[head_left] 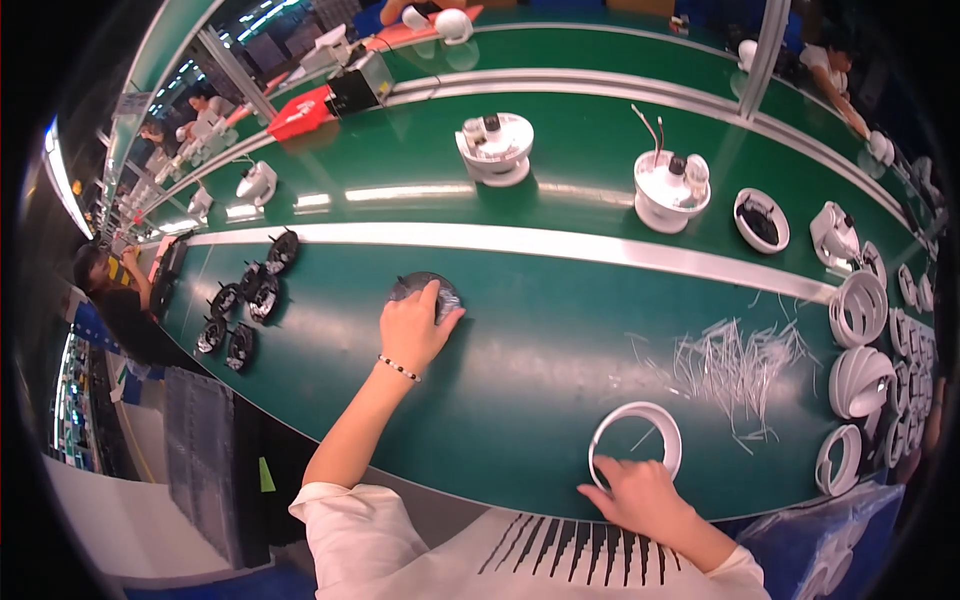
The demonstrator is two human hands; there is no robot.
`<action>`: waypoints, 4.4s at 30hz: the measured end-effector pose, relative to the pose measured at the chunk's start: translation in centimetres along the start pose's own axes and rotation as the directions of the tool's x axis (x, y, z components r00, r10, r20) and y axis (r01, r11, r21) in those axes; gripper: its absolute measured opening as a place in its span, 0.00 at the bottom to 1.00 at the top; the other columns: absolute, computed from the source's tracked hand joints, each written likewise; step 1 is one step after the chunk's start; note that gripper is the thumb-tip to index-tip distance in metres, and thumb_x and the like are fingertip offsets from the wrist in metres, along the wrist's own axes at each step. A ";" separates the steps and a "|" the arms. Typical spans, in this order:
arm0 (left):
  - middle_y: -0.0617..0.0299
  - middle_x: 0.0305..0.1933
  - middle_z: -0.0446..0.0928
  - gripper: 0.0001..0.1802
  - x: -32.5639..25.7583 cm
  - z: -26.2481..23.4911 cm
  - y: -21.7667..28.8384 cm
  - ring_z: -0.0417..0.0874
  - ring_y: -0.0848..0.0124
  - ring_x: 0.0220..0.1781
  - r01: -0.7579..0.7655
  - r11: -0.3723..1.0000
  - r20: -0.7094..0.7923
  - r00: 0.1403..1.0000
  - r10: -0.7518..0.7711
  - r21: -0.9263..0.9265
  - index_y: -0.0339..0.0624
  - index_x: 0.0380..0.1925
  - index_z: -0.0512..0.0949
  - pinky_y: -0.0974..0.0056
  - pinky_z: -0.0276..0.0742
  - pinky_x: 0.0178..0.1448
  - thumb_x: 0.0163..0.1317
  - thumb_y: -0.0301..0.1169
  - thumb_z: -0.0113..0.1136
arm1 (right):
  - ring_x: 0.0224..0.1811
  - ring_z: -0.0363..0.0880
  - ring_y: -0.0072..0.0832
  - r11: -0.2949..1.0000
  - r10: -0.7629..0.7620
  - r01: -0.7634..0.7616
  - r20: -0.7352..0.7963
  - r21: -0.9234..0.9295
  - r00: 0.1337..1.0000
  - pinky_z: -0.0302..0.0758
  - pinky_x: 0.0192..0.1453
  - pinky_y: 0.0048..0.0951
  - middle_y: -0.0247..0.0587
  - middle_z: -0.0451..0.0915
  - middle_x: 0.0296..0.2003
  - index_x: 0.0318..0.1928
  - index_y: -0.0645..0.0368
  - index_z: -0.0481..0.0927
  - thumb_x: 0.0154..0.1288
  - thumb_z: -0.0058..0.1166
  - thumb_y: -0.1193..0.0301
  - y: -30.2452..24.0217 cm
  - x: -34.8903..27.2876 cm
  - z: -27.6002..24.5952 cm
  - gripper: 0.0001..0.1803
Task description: Assembling electronic modules into circular plastic housings on a factory assembly line.
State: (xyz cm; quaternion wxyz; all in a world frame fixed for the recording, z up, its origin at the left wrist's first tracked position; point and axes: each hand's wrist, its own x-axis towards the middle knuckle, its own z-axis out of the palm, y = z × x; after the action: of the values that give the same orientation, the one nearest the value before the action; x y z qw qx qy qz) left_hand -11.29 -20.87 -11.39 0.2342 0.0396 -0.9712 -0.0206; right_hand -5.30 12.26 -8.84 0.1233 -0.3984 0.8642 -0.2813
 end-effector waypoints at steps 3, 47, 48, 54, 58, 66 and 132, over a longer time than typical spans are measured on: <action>0.60 0.25 0.77 0.21 -0.1 -2.2 1.0 0.77 0.63 0.28 0.116 0.975 -0.154 0.977 -0.146 -0.187 0.40 0.35 0.75 0.63 0.71 0.34 0.40 0.37 0.66 | 0.14 0.72 0.34 0.988 0.080 -0.093 -0.106 -0.126 0.991 0.69 0.16 0.32 0.39 0.70 0.12 0.34 0.62 0.71 0.45 0.60 0.58 -0.4 -0.6 -1.2 0.23; 0.53 0.54 0.67 0.30 -3.4 0.3 15.8 0.70 0.59 0.54 0.652 -0.754 0.634 0.616 0.468 -0.077 0.42 0.54 0.64 0.55 0.67 0.57 0.62 0.53 0.30 | 0.61 0.54 0.50 0.951 0.067 0.068 -0.416 0.302 0.907 0.54 0.61 0.46 0.59 0.56 0.58 0.60 0.61 0.53 0.23 0.72 0.54 3.6 4.2 -2.3 0.61; 0.53 0.53 0.67 0.30 -3.1 0.1 15.8 0.70 0.59 0.53 0.642 -0.760 0.643 0.625 0.443 -0.100 0.41 0.54 0.64 0.55 0.68 0.57 0.62 0.52 0.30 | 0.61 0.54 0.50 0.952 0.071 0.061 -0.410 0.300 0.909 0.54 0.61 0.46 0.59 0.56 0.58 0.60 0.61 0.53 0.23 0.72 0.54 3.7 4.3 -2.4 0.61; 0.54 0.50 0.70 0.25 -3.2 0.3 16.5 0.72 0.63 0.51 0.604 -0.788 0.643 0.652 0.402 -0.120 0.40 0.51 0.66 0.58 0.70 0.55 0.63 0.45 0.32 | 0.61 0.55 0.49 0.954 0.058 0.066 -0.396 0.293 0.917 0.57 0.60 0.43 0.58 0.55 0.59 0.60 0.63 0.54 0.23 0.72 0.58 3.5 4.4 -3.0 0.59; 0.54 0.51 0.69 0.26 -3.2 0.0 16.3 0.72 0.62 0.51 0.582 -0.801 0.629 0.676 0.383 -0.138 0.39 0.52 0.65 0.57 0.70 0.55 0.62 0.46 0.31 | 0.61 0.55 0.48 0.948 -0.014 0.144 -0.417 0.283 0.909 0.55 0.61 0.42 0.57 0.54 0.59 0.60 0.62 0.53 0.23 0.72 0.57 3.6 4.8 -3.2 0.60; 0.59 0.34 0.74 0.26 -3.8 3.2 19.8 0.75 0.68 0.37 0.589 -0.808 0.653 0.606 0.454 0.016 0.43 0.43 0.73 0.60 0.73 0.47 0.59 0.53 0.42 | 0.60 0.58 0.42 0.901 0.022 0.175 -0.446 0.396 0.895 0.57 0.62 0.38 0.55 0.53 0.60 0.60 0.65 0.51 0.25 0.72 0.54 6.3 2.9 -3.3 0.62; 0.53 0.31 0.76 0.11 8.0 2.2 -30.2 0.75 0.57 0.37 0.472 0.875 -0.712 0.577 -0.401 -0.109 0.39 0.29 0.76 0.56 0.70 0.41 0.45 0.33 0.56 | 0.64 0.46 0.49 0.930 -0.318 0.366 0.408 -0.042 0.855 0.42 0.63 0.58 0.51 0.51 0.62 0.58 0.62 0.58 0.43 0.58 0.53 -4.6 9.8 7.4 0.44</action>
State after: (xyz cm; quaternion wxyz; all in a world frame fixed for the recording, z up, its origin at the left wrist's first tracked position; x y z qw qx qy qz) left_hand -17.34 -51.63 -11.50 0.5780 0.2929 -0.7615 -0.0156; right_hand -5.62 -0.50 -11.99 0.2190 -0.6009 0.7517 -0.1609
